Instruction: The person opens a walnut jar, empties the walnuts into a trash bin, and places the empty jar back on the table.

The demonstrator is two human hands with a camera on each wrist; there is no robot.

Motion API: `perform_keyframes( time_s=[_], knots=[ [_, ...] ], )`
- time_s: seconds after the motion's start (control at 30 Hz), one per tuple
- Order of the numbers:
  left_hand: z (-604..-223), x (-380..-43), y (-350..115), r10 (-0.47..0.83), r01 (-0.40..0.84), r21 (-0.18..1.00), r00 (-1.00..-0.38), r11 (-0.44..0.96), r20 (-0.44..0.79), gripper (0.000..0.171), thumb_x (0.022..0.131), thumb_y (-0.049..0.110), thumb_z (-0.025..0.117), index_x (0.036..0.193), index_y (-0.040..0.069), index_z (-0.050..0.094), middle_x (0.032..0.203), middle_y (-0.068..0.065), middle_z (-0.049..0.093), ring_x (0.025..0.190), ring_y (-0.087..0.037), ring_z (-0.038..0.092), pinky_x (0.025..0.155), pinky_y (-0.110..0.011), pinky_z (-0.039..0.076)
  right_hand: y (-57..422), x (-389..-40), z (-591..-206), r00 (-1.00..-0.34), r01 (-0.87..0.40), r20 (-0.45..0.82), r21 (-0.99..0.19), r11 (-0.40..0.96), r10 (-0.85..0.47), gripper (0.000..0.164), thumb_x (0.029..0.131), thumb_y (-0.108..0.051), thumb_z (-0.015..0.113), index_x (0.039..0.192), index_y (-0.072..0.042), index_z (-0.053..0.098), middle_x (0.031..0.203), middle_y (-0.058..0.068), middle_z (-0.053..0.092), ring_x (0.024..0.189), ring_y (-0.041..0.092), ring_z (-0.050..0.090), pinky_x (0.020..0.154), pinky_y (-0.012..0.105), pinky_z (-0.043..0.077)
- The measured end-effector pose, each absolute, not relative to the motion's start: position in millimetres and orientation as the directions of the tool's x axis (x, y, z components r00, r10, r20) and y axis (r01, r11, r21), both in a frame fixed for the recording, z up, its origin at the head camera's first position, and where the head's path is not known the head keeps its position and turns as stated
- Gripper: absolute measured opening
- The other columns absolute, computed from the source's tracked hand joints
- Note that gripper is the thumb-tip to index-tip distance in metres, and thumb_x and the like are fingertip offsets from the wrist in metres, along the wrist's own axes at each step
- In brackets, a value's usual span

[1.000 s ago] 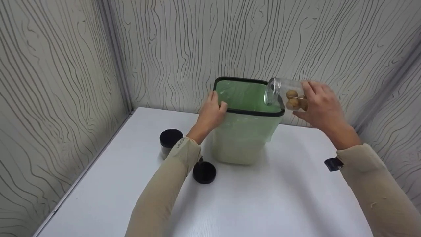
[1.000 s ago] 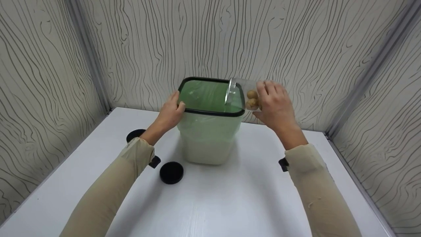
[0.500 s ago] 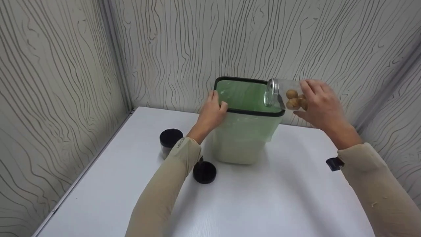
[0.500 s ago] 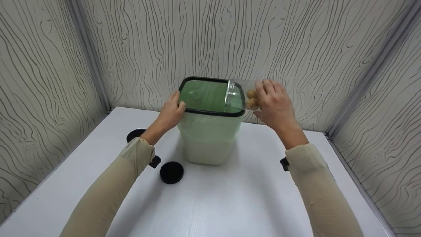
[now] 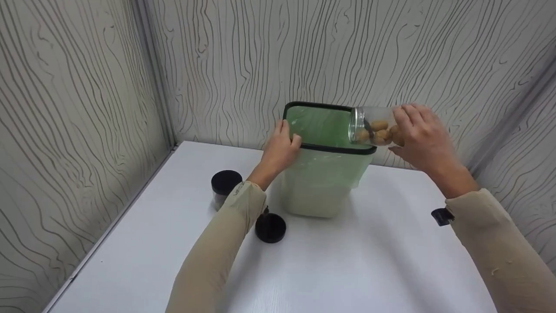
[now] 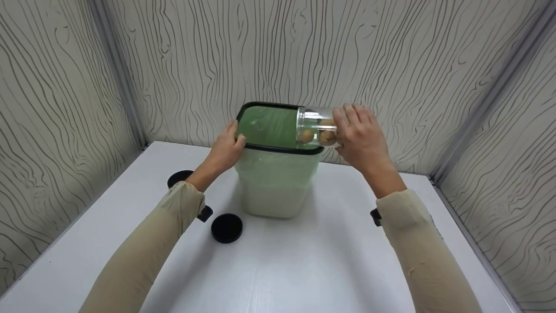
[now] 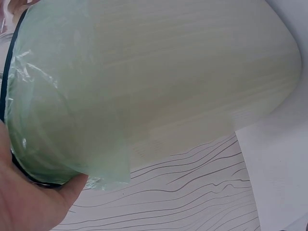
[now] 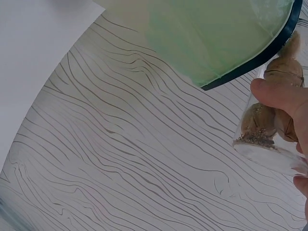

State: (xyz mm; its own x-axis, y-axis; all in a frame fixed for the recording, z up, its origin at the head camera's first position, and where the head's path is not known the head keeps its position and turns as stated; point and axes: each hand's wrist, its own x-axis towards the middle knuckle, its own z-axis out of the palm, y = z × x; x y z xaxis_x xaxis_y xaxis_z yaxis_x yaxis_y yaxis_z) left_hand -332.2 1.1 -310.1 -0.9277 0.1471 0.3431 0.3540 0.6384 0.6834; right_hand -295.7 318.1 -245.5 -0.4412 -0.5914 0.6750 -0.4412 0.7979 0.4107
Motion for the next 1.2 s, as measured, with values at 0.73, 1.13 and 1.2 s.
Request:
perform_keyframes(
  time_s=[0.73, 1.13, 1.2],
  knots=[
    [-310.0, -331.8, 1.1, 0.154, 0.357, 0.684, -0.927, 0.636, 0.342, 0.061, 0.098, 0.029, 0.031, 0.149, -0.001, 0.017, 0.155, -0.015, 0.016, 0.14, -0.026, 0.022, 0.111, -0.038, 0.021, 295.6, -296.0, -236.8, -0.372, -0.215, 0.571, 0.714, 0.666, -0.732, 0.083, 0.058, 0.008, 0.084, 0.131, 0.001, 0.045, 0.128, 0.024, 0.047, 0.12, 0.04, 0.042, 0.108, 0.046, 0.025],
    [-310.0, -332.1, 1.1, 0.155, 0.341, 0.692, -0.935, 0.637, 0.318, 0.061, 0.098, 0.03, 0.028, 0.15, 0.001, 0.013, 0.156, -0.012, 0.011, 0.141, -0.023, 0.019, 0.111, -0.037, 0.021, 296.9, -295.2, -233.2, -0.388, -0.239, 0.54, 0.724, 0.647, -0.747, 0.078, 0.062, 0.016, 0.075, 0.132, 0.002, 0.043, 0.13, 0.025, 0.044, 0.121, 0.041, 0.039, 0.11, 0.047, 0.022],
    [-310.1, -332.4, 1.4, 0.155, 0.338, 0.695, -0.937, 0.635, 0.314, 0.061, 0.098, 0.03, 0.028, 0.15, 0.001, 0.013, 0.157, -0.012, 0.01, 0.141, -0.023, 0.018, 0.111, -0.037, 0.021, 298.2, -296.1, -232.7, -0.363, -0.267, 0.552, 0.71, 0.652, -0.75, 0.074, 0.063, 0.018, 0.072, 0.131, 0.003, 0.045, 0.129, 0.025, 0.046, 0.12, 0.042, 0.04, 0.109, 0.048, 0.023]
  ],
)
